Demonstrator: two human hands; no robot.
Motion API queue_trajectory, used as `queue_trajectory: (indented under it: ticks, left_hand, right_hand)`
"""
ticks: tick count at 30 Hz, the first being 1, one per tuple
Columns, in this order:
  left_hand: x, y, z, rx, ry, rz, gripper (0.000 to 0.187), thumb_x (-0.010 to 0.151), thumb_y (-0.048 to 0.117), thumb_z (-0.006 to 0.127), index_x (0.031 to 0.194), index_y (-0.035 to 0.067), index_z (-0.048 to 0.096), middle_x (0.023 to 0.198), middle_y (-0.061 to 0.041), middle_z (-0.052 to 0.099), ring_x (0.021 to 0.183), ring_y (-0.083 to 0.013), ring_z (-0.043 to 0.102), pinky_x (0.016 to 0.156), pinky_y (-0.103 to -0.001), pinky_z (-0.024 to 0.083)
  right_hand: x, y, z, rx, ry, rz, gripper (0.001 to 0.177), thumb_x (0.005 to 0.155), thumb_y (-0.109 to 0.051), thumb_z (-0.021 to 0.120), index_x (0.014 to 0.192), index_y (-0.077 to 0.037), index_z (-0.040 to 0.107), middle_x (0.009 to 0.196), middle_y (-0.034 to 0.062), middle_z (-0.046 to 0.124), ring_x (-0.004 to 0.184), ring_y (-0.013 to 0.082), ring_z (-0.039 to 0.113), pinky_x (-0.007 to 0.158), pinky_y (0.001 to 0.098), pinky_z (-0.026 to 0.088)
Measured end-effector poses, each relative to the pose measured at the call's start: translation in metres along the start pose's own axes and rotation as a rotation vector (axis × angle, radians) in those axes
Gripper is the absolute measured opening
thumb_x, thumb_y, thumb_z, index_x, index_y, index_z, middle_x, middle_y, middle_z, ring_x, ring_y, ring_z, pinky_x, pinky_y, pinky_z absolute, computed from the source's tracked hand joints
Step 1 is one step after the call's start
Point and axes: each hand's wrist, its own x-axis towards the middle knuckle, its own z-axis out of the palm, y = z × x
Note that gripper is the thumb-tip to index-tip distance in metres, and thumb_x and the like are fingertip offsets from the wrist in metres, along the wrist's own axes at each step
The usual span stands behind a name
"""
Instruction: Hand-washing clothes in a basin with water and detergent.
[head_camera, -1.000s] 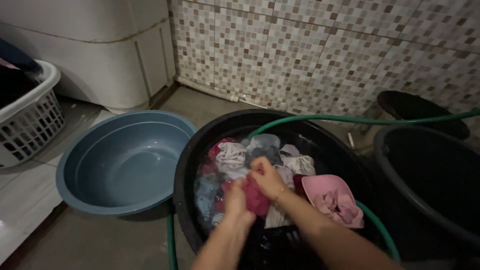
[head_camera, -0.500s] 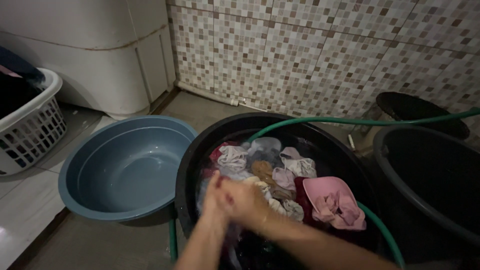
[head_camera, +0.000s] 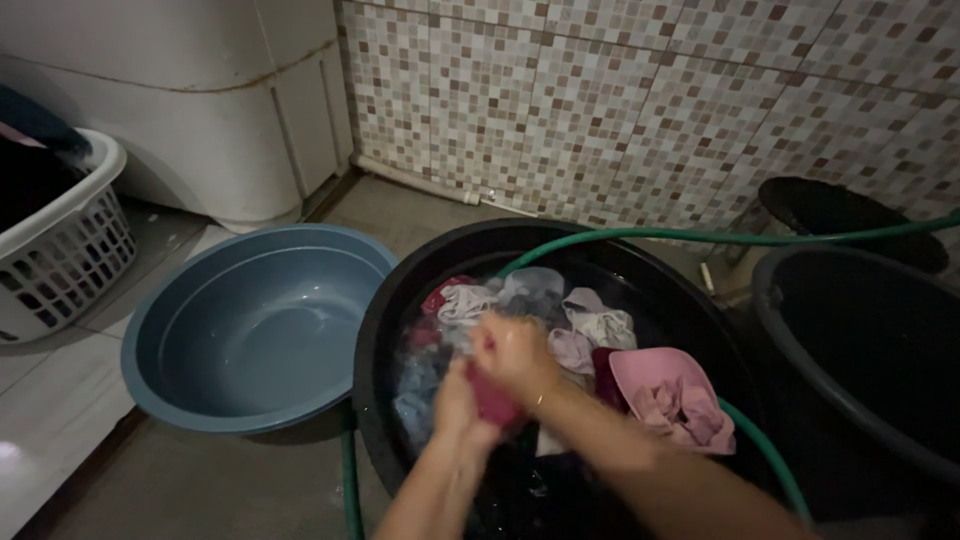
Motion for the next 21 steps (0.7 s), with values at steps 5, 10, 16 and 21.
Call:
queue_trajectory:
  ticks: [5,10,16,21]
  left_hand:
    - [-0.026,0.033,0.033,0.209,-0.068,0.129,0.034,0.094,0.029,0.053,0.116,0.007,0.065,0.112,-0.014,0.072,0.095,-0.0348,0.071,0.085,-0.058,0.059]
    - [-0.051,0.089,0.05,0.426,0.082,-0.156,0.045,0.087,0.046,0.051,0.118,0.017,0.067,0.115,-0.009,0.071,0.09,-0.0373,0.068,0.073,-0.063,0.045]
    - [0.061,0.067,-0.051,0.426,0.04,0.387,0.033,0.085,0.012,0.071,0.103,-0.001,0.046,0.093,-0.015,0.057,0.08,-0.031,0.058,0.07,-0.05,0.049]
    - [0.047,0.054,-0.029,0.661,0.137,0.53,0.03,0.086,0.008,0.062,0.116,0.011,0.065,0.1,-0.006,0.069,0.09,-0.0177,0.063,0.08,-0.031,0.052]
  right_hand:
    - [0.032,0.011,-0.015,-0.18,0.085,0.054,0.023,0.089,-0.03,0.067,0.083,-0.008,0.062,0.082,0.0189,0.07,0.075,0.0433,0.068,0.064,0.0535,0.053]
    - [0.034,0.01,-0.022,-0.132,0.189,0.285,0.032,0.092,-0.036,0.066,0.105,-0.008,0.059,0.091,0.021,0.07,0.082,0.0455,0.067,0.068,0.0556,0.053]
    - [-0.038,0.097,0.096,-0.238,-0.673,0.254,0.047,0.089,-0.018,0.06,0.136,-0.023,0.057,0.12,0.0192,0.067,0.111,0.0352,0.065,0.095,0.0485,0.051]
    - [-0.082,0.196,0.221,-0.277,-0.638,0.108,0.034,0.092,-0.018,0.056,0.126,-0.017,0.061,0.119,0.0109,0.067,0.11,0.0238,0.065,0.096,0.0379,0.049]
